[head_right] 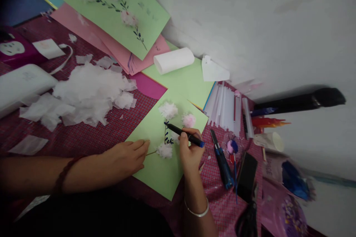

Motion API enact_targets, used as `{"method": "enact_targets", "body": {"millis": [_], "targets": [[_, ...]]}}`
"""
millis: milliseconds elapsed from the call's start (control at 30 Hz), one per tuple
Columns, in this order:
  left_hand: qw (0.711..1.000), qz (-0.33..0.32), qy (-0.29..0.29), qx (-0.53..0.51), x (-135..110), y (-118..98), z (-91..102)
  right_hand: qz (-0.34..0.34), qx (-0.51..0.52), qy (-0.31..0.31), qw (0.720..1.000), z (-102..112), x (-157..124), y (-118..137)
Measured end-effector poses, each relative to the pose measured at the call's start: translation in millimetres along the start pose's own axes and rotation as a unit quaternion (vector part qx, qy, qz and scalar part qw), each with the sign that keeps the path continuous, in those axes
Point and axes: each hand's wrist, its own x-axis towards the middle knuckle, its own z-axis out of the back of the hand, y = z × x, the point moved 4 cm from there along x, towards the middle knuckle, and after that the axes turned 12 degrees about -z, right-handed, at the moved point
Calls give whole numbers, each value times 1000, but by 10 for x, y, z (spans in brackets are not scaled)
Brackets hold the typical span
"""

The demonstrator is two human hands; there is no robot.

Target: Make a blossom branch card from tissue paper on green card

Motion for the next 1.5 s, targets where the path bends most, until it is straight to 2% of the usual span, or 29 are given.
{"method": "enact_targets", "body": {"millis": [333,633,1100,1267,1500], "targets": [[1000,-1,1,-21,-4,19,-19,-7,-3,10,1000,-76,43,13],[1000,-15,9,-18,-9,23,56,-8,1,16,1000,-95,76,-23],[999,-17,27,-24,18,41,126,-10,-29,-3,1000,-7,61,-70],[999,-14,18,-26,10,37,63,-11,-6,-27,1000,1,39,-4],[999,-4,0,-54,-8,67,112,3,-6,-43,999,115,-49,-30]]}}
